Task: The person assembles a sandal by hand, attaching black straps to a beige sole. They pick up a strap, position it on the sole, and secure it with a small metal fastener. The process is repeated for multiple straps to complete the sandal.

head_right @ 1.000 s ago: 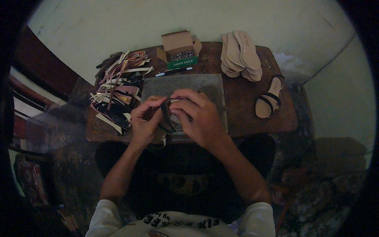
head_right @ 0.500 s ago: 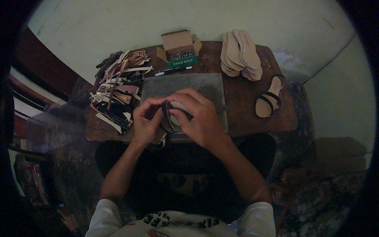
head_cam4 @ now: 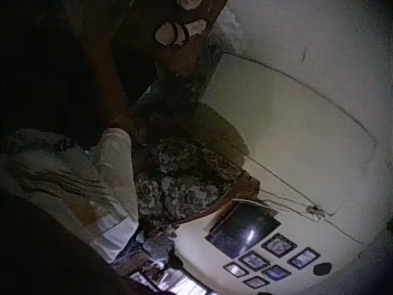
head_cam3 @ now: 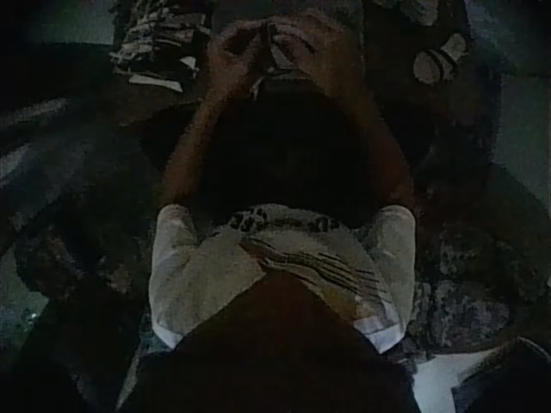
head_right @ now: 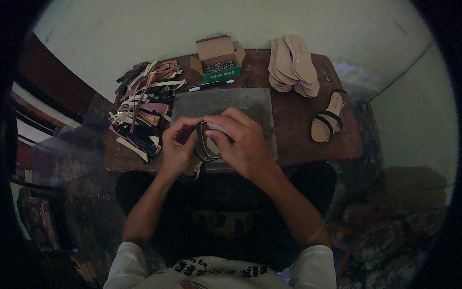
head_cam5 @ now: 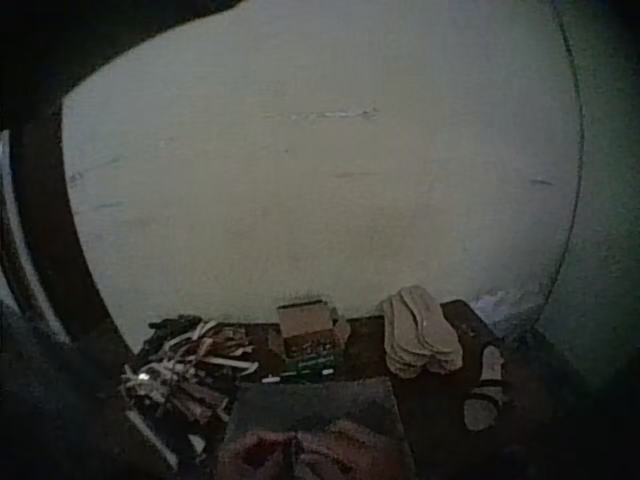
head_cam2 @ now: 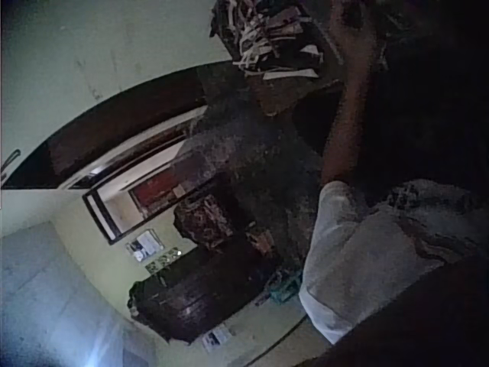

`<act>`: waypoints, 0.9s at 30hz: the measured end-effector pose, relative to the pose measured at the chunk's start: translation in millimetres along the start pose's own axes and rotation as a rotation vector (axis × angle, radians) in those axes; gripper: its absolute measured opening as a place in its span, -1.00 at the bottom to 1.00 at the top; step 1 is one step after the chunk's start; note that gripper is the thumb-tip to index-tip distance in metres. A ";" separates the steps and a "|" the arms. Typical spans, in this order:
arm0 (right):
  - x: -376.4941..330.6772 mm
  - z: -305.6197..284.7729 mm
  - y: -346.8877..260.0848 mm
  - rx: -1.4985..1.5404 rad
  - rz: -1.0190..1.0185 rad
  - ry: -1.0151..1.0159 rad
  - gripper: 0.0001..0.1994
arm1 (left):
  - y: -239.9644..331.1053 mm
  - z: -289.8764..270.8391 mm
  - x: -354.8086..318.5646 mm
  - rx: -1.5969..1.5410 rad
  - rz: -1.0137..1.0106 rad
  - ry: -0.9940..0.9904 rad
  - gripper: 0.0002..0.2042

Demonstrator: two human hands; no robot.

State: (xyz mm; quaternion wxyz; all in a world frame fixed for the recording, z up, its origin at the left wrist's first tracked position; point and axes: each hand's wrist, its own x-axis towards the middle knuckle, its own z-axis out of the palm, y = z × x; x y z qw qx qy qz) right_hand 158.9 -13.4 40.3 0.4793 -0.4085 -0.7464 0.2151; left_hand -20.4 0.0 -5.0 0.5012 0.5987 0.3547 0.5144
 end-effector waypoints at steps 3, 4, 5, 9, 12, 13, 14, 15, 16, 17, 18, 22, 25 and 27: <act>-0.5 1.2 2.4 -0.006 -0.003 0.016 -0.73 | 2.3 -1.2 0.3 -0.004 -0.009 -0.022 -0.78; -0.7 1.9 2.7 -0.010 -0.005 0.025 -0.74 | 0.3 -2.0 0.2 -0.035 -0.007 -0.030 -0.77; -0.7 2.0 2.9 -0.016 -0.005 0.035 -0.74 | -1.0 -2.5 0.3 -0.068 -0.005 -0.040 -0.77; 0.2 0.5 2.0 0.005 0.049 0.032 -0.76 | 0.4 -5.3 0.4 -0.085 -0.066 -0.066 -0.73; 0.4 -1.1 3.4 -0.019 0.053 0.024 -0.77 | -6.0 -5.6 4.4 0.026 0.065 -0.065 -0.71; 0.1 -1.0 4.6 -0.022 0.056 0.023 -0.77 | -4.9 -5.7 5.4 0.079 0.095 -0.062 -0.71; -0.2 -0.6 5.4 -0.024 0.058 0.022 -0.77 | -4.1 -6.3 5.9 0.134 0.126 -0.059 -0.71; -0.2 -0.6 4.9 -0.020 0.059 0.016 -0.76 | -3.9 -6.9 6.1 0.155 0.127 -0.055 -0.72; 0.1 -0.9 3.7 -0.016 0.059 0.010 -0.76 | -3.8 -7.5 6.2 0.175 0.128 -0.050 -0.72; 0.4 -1.1 2.9 -0.013 0.059 0.004 -0.76 | -3.6 -7.9 6.3 0.194 0.129 -0.045 -0.73; 0.5 -1.1 3.0 -0.011 0.056 0.000 -0.76 | -3.7 -8.2 6.5 0.184 0.125 -0.038 -0.73; -0.6 1.1 9.4 -0.057 -0.030 -0.002 -0.76 | -7.7 -8.6 6.3 0.183 0.132 -0.011 -0.76; -0.9 1.9 12.0 -0.107 -0.090 0.004 -0.79 | -7.7 -6.8 6.2 0.175 0.117 0.001 -0.78; -1.3 2.1 13.0 -0.122 -0.103 -0.001 -0.81 | -6.5 -4.8 5.7 0.153 0.089 0.027 -0.80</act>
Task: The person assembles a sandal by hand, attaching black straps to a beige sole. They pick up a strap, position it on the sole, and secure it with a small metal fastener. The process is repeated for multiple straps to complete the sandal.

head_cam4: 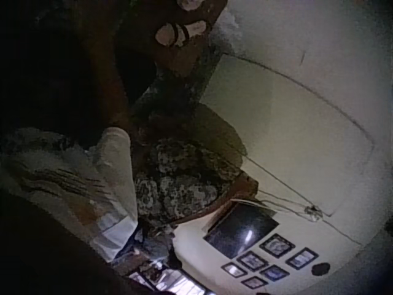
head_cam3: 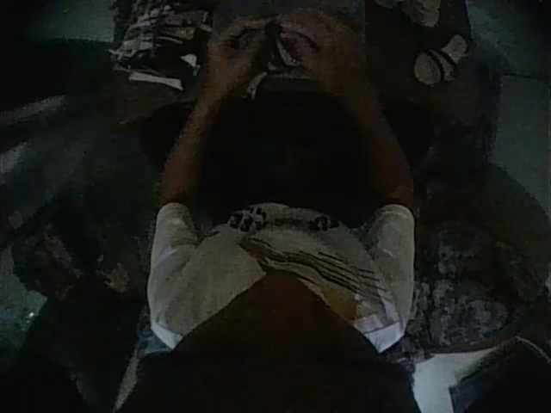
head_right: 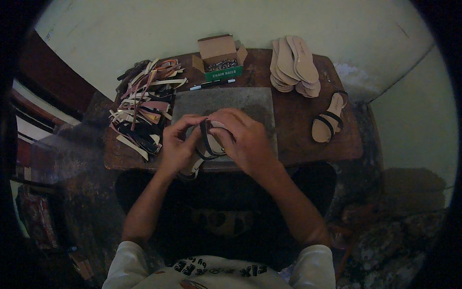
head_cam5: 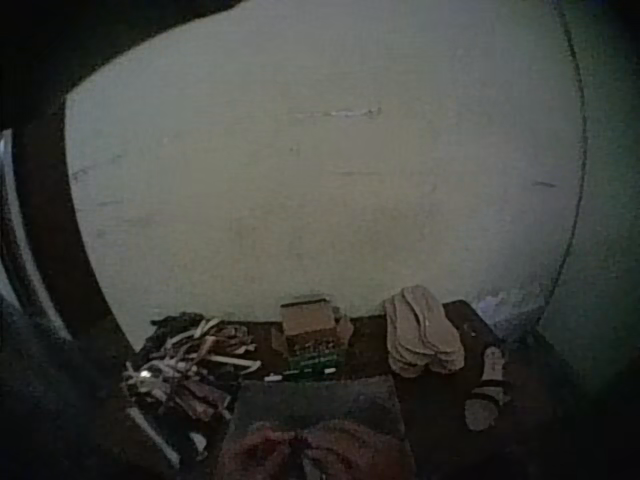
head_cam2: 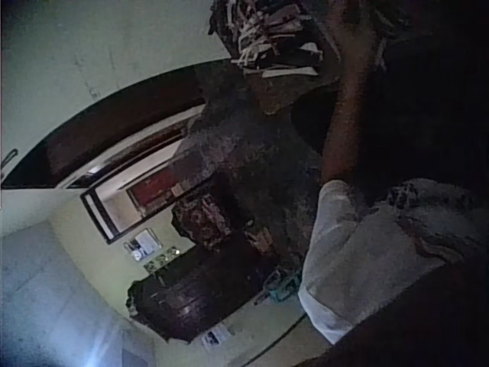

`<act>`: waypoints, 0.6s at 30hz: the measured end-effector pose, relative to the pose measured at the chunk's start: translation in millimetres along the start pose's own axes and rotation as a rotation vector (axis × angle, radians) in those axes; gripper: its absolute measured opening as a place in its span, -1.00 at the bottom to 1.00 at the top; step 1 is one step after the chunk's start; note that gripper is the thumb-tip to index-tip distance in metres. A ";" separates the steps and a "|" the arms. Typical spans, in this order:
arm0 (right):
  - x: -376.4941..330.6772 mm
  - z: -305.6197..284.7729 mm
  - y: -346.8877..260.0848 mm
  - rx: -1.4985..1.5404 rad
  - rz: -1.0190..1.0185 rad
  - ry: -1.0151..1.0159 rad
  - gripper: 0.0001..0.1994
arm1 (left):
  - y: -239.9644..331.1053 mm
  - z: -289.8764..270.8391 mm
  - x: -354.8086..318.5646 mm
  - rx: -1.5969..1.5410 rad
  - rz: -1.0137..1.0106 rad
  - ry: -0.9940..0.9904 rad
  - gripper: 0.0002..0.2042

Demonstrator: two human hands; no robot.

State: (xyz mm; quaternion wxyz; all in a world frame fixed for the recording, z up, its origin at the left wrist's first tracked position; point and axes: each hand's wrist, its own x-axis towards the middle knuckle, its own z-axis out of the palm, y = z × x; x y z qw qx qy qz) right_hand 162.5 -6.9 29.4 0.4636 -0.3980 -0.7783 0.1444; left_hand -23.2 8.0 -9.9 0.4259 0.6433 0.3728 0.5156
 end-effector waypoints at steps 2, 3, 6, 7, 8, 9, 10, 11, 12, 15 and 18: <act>-0.9 -0.6 1.4 -0.007 -0.006 -0.014 -0.82 | 1.8 2.8 -1.0 -0.028 -0.039 0.046 -0.81; -0.7 -1.7 1.2 -0.011 -0.018 -0.014 -0.82 | 3.5 1.9 -0.8 -0.005 -0.029 0.027 -0.81; 0.7 -4.8 -0.5 -0.014 -0.041 -0.017 -0.82 | 8.1 -2.0 -0.1 0.055 0.002 -0.022 -0.81; 1.2 -5.0 -0.7 -0.009 -0.044 -0.020 -0.81 | 8.8 -2.5 0.6 0.070 0.013 -0.032 -0.81; 1.5 -4.6 -1.0 -0.003 -0.047 -0.023 -0.81 | 8.9 -2.7 0.8 0.087 0.024 -0.042 -0.81; 1.7 -3.7 -1.9 -0.007 -0.043 -0.014 -0.81 | 8.6 -2.5 0.6 0.079 0.023 -0.040 -0.81; 1.9 -2.5 -3.1 -0.010 -0.039 -0.004 -0.82 | 8.3 -2.4 0.3 0.072 0.022 -0.039 -0.81; 2.1 -1.8 -3.9 -0.013 -0.035 0.005 -0.82 | 8.3 -2.5 0.1 0.066 0.021 -0.036 -0.81; 2.0 -1.9 -3.1 -0.004 -0.048 -0.005 -0.82 | 7.3 -2.7 -0.2 0.067 0.033 -0.030 -0.81; 1.4 -2.8 -0.2 0.015 -0.072 -0.030 -0.82 | 4.0 -2.7 0.6 0.072 0.094 -0.007 -0.80; 1.4 -3.1 0.0 0.022 -0.074 -0.045 -0.82 | 3.9 -2.6 3.9 0.089 0.169 0.015 -0.79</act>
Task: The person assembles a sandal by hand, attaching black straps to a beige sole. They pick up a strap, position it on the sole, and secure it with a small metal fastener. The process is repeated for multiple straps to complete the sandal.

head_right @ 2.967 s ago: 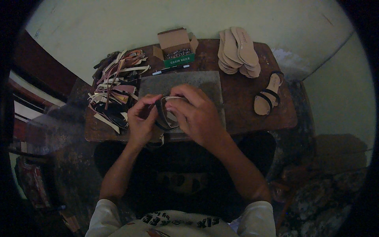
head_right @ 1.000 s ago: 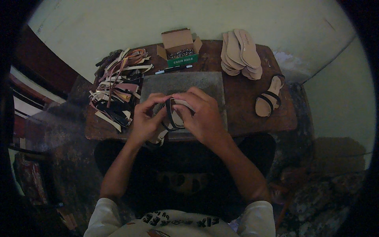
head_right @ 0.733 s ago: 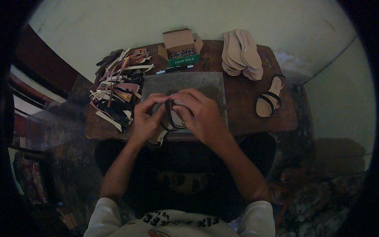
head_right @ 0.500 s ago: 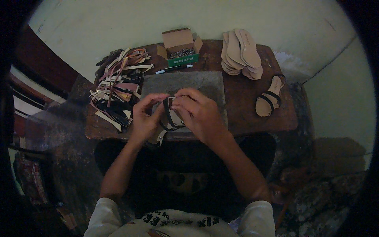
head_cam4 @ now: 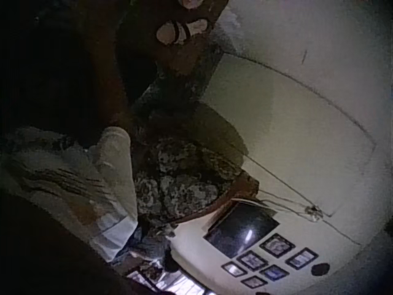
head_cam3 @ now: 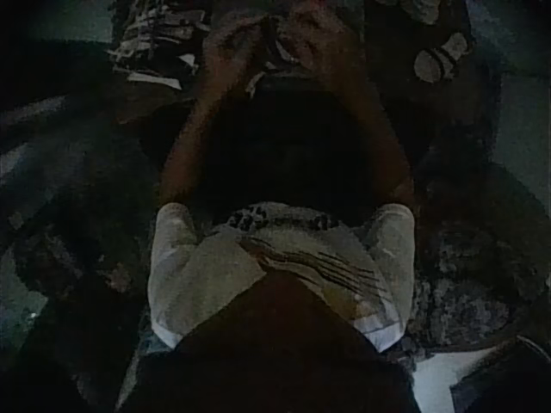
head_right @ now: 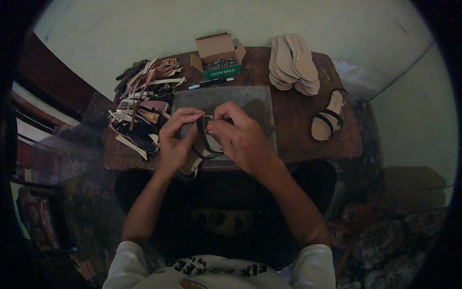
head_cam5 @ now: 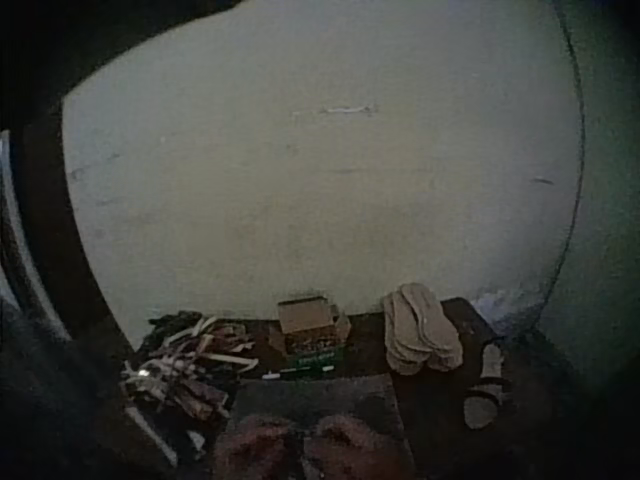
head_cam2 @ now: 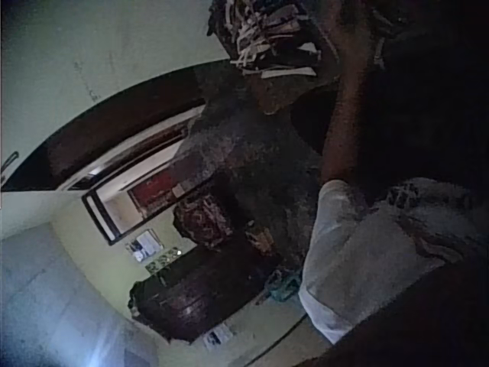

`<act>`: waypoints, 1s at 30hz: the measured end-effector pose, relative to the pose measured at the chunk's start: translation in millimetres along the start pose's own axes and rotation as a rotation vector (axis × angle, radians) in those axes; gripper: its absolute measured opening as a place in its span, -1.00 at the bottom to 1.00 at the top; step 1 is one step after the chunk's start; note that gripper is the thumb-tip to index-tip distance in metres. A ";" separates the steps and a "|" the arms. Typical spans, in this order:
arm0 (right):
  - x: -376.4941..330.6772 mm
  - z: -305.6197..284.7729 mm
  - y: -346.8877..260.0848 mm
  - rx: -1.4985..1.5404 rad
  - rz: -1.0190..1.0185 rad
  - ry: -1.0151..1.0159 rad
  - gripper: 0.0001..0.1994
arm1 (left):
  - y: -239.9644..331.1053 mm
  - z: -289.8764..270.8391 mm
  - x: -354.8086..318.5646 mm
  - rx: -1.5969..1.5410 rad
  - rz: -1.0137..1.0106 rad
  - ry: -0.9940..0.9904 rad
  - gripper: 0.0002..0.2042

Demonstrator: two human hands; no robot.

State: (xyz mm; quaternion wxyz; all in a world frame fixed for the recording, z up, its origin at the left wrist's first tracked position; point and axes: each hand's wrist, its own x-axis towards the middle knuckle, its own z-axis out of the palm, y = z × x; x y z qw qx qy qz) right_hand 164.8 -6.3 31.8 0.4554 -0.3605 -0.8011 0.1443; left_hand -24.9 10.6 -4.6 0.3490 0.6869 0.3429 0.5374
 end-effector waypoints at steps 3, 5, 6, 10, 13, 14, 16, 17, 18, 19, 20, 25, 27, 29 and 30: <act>-0.1 -0.1 0.3 0.008 -0.008 -0.001 -0.82 | 1.3 -2.3 1.5 0.016 -0.029 -0.028 -0.78; -0.2 0.2 0.5 0.012 -0.013 0.000 -0.83 | 3.4 -5.6 2.8 -0.004 -0.084 -0.075 -0.78; -0.5 0.2 0.7 0.012 -0.011 -0.002 -0.83 | 4.3 -7.7 3.1 -0.026 -0.107 -0.099 -0.78; -1.3 0.7 0.9 0.033 -0.002 -0.005 -0.83 | 3.3 -15.3 3.4 -0.090 -0.171 -0.181 -0.77; -0.6 -0.5 0.4 0.035 -0.001 -0.012 -0.82 | 4.9 -16.4 5.0 -0.123 -0.198 -0.204 -0.77; 0.0 -1.2 -0.2 0.033 -0.003 -0.017 -0.82 | 6.2 -16.9 5.4 -0.133 -0.208 -0.206 -0.78; 0.9 -2.3 -1.4 0.019 -0.001 -0.030 -0.81 | 5.2 -17.9 4.1 -0.148 -0.248 -0.205 -0.78; 0.9 -2.9 -1.8 0.009 0.001 -0.037 -0.81 | 4.5 -17.7 3.6 -0.157 -0.267 -0.205 -0.79; 0.4 -2.4 -1.1 0.014 -0.002 -0.024 -0.81 | 4.4 -17.4 3.5 -0.138 -0.265 -0.208 -0.78; -0.4 -1.2 0.2 0.019 -0.005 -0.011 -0.82 | 4.3 -17.1 3.4 -0.119 -0.264 -0.211 -0.78; -0.8 -0.6 0.9 0.025 -0.007 0.002 -0.82 | 4.4 -16.7 3.5 -0.100 -0.263 -0.215 -0.78; 1.0 -2.4 0.4 0.014 0.000 -0.004 -0.82 | 4.7 -12.4 2.7 -0.146 -0.275 -0.212 -0.76; 1.0 -1.6 0.2 0.023 0.001 -0.004 -0.82 | 1.1 -11.3 0.6 -0.167 -0.253 -0.186 -0.75; 0.7 -0.6 -0.5 0.040 0.021 -0.002 -0.82 | -0.9 -9.5 -0.9 -0.172 -0.212 -0.153 -0.75; 0.6 -0.8 -0.1 0.033 0.017 -0.002 -0.82 | -0.7 -9.3 -1.0 -0.195 -0.245 -0.149 -0.74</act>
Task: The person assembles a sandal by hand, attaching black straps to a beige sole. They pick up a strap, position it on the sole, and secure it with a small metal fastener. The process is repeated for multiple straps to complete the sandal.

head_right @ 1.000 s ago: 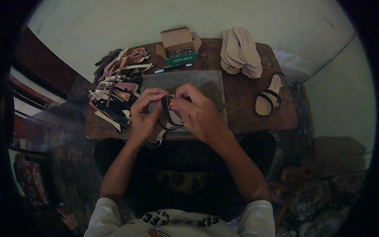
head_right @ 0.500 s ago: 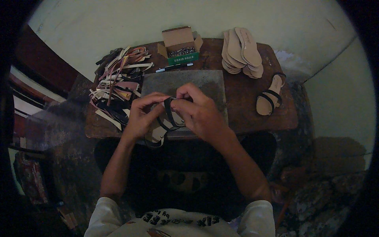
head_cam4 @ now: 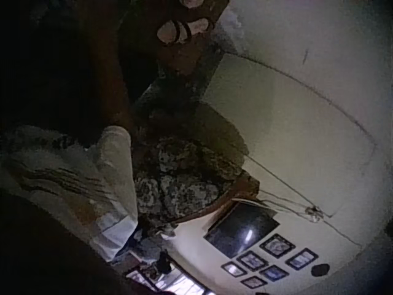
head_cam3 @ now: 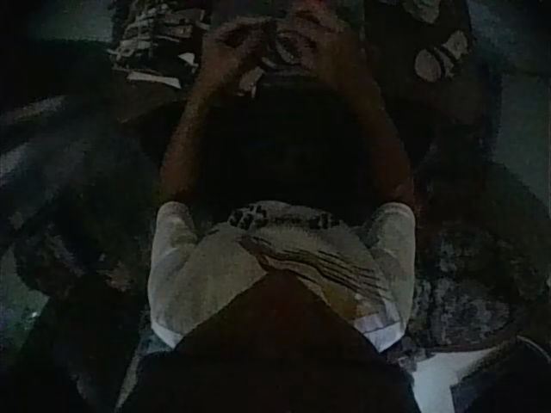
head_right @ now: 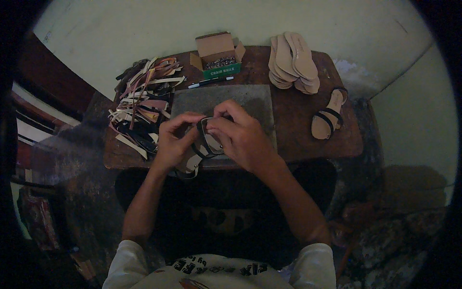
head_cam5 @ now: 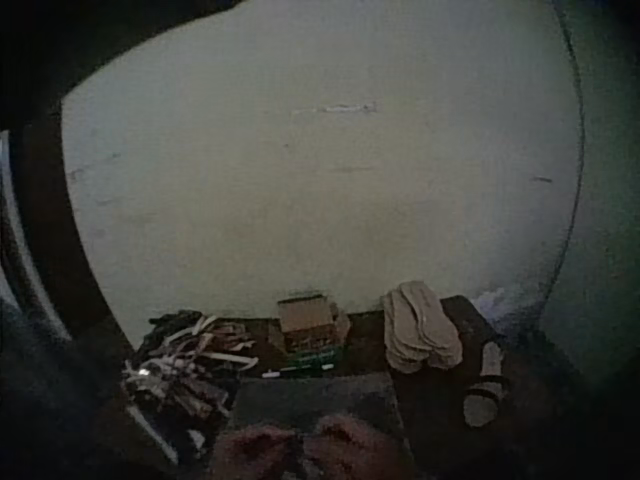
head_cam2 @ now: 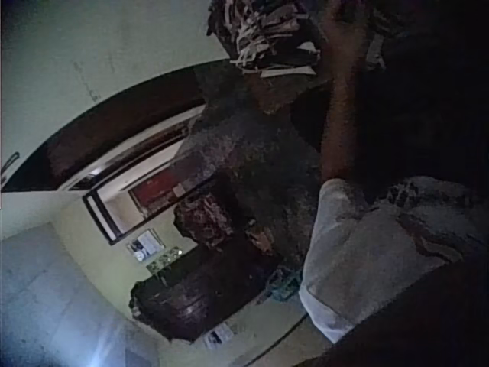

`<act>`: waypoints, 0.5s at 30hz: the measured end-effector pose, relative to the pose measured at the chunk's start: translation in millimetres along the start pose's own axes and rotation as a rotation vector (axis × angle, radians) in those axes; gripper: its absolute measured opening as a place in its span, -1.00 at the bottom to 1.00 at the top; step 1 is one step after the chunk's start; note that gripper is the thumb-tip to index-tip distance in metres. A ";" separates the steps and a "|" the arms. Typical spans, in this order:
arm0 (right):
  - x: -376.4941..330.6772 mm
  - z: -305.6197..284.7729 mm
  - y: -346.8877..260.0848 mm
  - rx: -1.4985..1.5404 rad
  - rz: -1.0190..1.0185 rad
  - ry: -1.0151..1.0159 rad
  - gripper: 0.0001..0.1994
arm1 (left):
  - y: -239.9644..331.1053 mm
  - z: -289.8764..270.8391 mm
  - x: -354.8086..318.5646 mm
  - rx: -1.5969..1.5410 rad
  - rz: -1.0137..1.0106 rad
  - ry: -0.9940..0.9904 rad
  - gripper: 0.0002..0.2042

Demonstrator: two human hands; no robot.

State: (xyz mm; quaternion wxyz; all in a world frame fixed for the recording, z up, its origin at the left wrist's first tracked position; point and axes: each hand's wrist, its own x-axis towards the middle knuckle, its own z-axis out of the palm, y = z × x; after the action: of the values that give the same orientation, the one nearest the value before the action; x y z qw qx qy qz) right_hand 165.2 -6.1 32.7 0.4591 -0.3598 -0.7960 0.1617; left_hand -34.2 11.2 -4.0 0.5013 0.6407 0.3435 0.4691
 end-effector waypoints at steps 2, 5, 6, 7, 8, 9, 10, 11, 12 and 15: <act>-0.1 -0.2 0.8 -0.014 -0.008 -0.002 -0.83 | 1.1 -0.1 -0.2 -0.052 -0.061 0.008 -0.74; 0.0 0.0 -0.3 -0.007 -0.013 0.004 -0.83 | 5.4 -0.4 0.0 -0.015 -0.017 0.015 -0.73; -0.2 0.5 -0.1 -0.016 -0.026 0.007 -0.83 | 5.4 -1.2 0.2 0.016 0.020 0.010 -0.74; -0.8 1.0 0.8 -0.025 -0.038 0.010 -0.82 | 5.2 -2.4 0.6 0.047 0.057 0.006 -0.75; -1.2 0.9 1.5 -0.035 -0.051 0.012 -0.82 | 4.8 -3.3 1.4 0.077 0.096 0.001 -0.76; -1.5 0.6 1.9 -0.041 -0.057 0.007 -0.82 | 5.9 -4.4 1.9 0.107 0.110 -0.011 -0.76; -1.7 0.2 2.2 -0.047 -0.063 0.002 -0.82 | 8.1 -5.8 2.4 0.137 0.124 -0.022 -0.77; -1.8 0.5 2.2 -0.051 -0.069 -0.004 -0.82 | 9.4 -7.6 2.5 0.168 0.137 -0.033 -0.77; -2.2 1.2 1.9 -0.040 -0.062 -0.007 -0.82 | 9.3 -9.8 2.8 0.172 0.139 -0.051 -0.77; -3.0 2.7 0.2 -0.022 -0.046 -0.025 -0.83 | 8.7 -15.7 3.8 0.177 0.143 -0.088 -0.77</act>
State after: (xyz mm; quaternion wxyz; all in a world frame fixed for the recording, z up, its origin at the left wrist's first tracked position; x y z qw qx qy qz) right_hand 164.0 -8.0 29.3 0.4486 -0.3443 -0.8116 0.1465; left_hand -48.1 17.4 6.2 0.4227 0.7252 0.3148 0.4430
